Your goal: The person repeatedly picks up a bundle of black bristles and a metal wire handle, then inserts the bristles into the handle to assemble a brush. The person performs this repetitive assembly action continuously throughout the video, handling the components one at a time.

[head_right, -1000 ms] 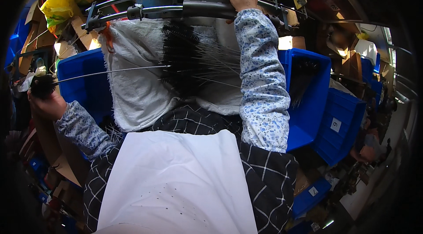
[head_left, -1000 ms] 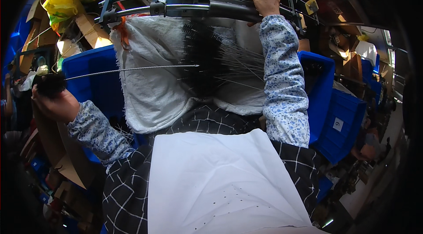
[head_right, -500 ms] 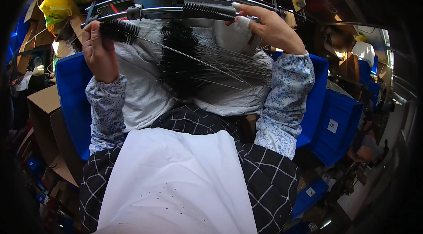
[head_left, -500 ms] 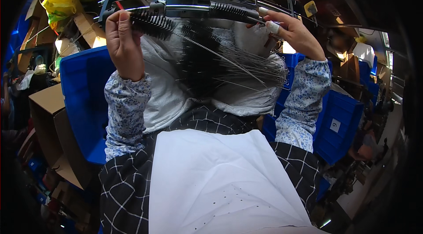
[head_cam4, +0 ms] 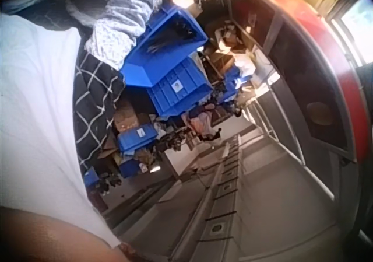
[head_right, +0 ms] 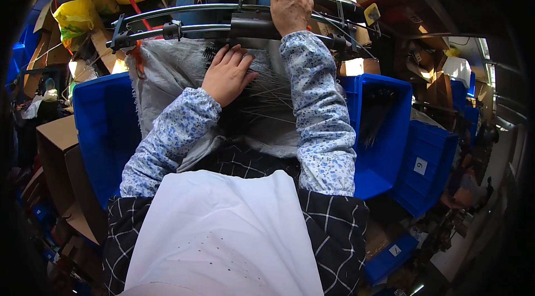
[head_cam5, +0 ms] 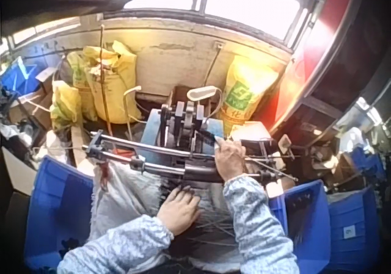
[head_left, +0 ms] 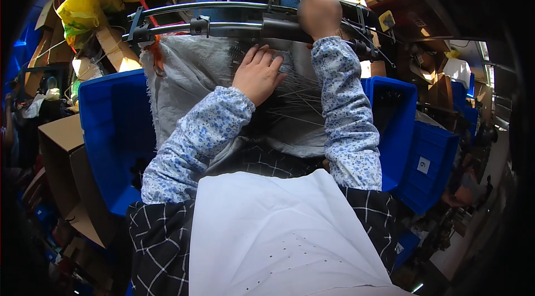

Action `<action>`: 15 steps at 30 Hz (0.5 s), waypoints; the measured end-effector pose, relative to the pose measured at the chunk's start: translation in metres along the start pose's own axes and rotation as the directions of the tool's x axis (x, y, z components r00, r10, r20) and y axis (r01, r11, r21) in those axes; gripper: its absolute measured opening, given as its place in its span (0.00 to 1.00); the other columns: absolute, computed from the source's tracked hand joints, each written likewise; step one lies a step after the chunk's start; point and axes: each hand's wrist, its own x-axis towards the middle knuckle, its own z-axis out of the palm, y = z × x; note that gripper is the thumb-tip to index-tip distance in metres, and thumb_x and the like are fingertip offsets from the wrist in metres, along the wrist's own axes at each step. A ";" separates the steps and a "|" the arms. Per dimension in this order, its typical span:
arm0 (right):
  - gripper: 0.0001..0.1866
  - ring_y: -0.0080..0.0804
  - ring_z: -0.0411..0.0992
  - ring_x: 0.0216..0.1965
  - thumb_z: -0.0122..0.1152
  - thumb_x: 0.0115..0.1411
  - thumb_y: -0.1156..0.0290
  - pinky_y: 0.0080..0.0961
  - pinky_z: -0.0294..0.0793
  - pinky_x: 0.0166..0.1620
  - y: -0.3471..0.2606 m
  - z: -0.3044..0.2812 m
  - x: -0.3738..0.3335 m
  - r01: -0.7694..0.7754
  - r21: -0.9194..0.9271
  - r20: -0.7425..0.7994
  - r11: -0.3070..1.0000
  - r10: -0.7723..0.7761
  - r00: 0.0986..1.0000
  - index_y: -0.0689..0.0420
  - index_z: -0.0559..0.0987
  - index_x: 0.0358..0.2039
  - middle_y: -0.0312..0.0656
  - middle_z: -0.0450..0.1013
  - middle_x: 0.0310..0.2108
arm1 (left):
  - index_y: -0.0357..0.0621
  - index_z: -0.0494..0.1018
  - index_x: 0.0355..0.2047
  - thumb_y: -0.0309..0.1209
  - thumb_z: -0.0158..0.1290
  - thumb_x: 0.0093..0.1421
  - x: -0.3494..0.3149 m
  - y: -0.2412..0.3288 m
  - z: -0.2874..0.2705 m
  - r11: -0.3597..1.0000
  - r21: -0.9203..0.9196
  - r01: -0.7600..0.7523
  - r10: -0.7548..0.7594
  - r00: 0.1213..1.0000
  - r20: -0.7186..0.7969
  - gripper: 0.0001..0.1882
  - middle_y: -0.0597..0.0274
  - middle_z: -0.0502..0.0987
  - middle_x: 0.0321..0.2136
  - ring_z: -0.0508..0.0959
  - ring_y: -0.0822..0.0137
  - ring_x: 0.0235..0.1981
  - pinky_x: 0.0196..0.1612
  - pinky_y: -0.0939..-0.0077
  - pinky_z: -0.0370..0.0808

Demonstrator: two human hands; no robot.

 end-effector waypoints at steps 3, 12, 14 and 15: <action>0.12 0.37 0.67 0.33 0.47 0.52 0.62 0.34 0.61 0.38 0.001 0.001 0.004 -0.009 -0.031 0.007 0.999 0.009 1.000 0.47 0.75 0.36 0.38 0.72 0.29 | 0.43 0.62 0.44 0.49 0.40 0.53 0.006 -0.005 0.019 0.976 0.219 0.015 -0.041 0.993 0.114 0.25 0.52 0.64 0.43 0.61 0.59 0.49 0.53 0.63 0.52; 0.13 0.33 0.64 0.39 0.46 0.53 0.64 0.35 0.57 0.42 0.002 0.007 0.007 0.001 0.034 0.116 0.999 -0.005 0.993 0.44 0.73 0.40 0.36 0.71 0.34 | 0.42 0.71 0.27 0.51 0.39 0.52 -0.001 0.013 0.004 0.983 0.173 0.059 -0.120 0.923 0.366 0.24 0.58 0.73 0.24 0.71 0.62 0.32 0.41 0.68 0.62; 0.14 0.33 0.61 0.43 0.45 0.53 0.65 0.37 0.53 0.45 0.004 0.013 0.012 0.047 -0.010 0.070 0.999 -0.046 0.996 0.44 0.71 0.41 0.35 0.70 0.37 | 0.41 0.71 0.28 0.53 0.39 0.52 -0.019 0.023 0.008 0.987 0.157 0.028 -0.085 0.926 0.369 0.26 0.57 0.72 0.23 0.71 0.63 0.30 0.37 0.69 0.61; 0.15 0.33 0.60 0.44 0.45 0.53 0.66 0.38 0.51 0.46 0.005 0.019 0.016 0.069 -0.031 0.047 0.997 -0.067 0.997 0.44 0.71 0.42 0.35 0.69 0.38 | 0.40 0.71 0.29 0.53 0.39 0.51 -0.030 0.028 0.011 0.988 0.155 0.018 -0.069 0.943 0.327 0.27 0.56 0.71 0.23 0.70 0.62 0.30 0.37 0.70 0.62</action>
